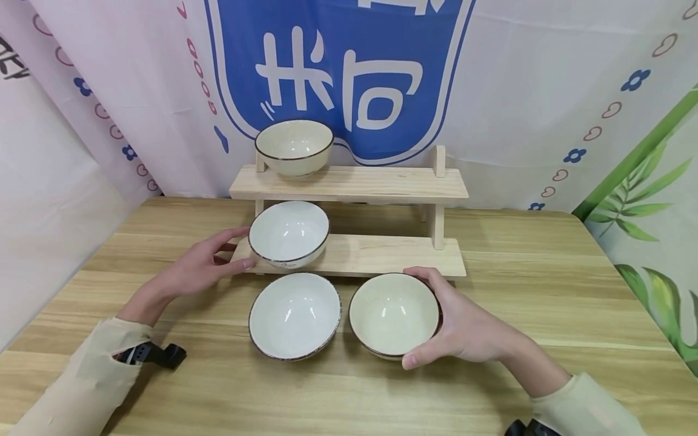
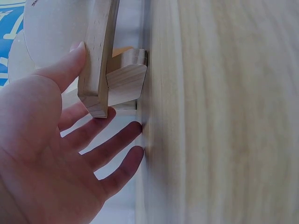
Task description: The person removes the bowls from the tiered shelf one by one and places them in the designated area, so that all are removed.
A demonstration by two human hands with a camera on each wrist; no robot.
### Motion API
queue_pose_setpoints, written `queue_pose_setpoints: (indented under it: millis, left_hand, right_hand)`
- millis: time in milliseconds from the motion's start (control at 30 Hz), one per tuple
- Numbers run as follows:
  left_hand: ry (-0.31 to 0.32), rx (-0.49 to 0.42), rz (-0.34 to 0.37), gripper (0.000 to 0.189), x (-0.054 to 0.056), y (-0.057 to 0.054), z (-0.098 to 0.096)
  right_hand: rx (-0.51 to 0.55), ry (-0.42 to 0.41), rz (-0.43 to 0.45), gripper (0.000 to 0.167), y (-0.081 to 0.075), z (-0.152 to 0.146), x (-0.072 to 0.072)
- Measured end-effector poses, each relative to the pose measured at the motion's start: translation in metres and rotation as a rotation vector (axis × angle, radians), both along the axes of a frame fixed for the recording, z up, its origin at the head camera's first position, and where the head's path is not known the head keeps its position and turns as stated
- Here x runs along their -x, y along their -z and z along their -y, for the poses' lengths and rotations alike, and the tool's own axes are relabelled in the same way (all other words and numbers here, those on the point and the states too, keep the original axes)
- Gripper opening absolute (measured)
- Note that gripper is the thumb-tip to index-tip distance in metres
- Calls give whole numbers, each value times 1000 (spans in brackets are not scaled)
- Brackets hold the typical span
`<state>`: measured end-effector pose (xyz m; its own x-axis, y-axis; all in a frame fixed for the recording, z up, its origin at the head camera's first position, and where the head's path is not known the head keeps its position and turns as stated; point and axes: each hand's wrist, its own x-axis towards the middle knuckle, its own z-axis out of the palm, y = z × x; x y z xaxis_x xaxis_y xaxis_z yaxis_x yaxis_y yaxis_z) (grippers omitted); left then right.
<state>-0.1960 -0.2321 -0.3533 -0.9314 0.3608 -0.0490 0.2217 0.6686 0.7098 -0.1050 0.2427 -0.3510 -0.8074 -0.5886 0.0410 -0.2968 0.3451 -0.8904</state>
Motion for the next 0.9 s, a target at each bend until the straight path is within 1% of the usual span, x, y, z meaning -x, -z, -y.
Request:
queue_pose_setpoints:
  millis: [367,633,900]
  left_hand:
    - [-1,4,6,78,0,-1,1]
    - [1,0,8,77,1,0,0]
    - [-2,7,5,78,0,0,0]
  right_hand:
    - [-30,-31,-42,115,2,6,-1]
    - [-80,-7,-63,119,3,8,-1]
    - [-109,7,-50,124,1,9,-2]
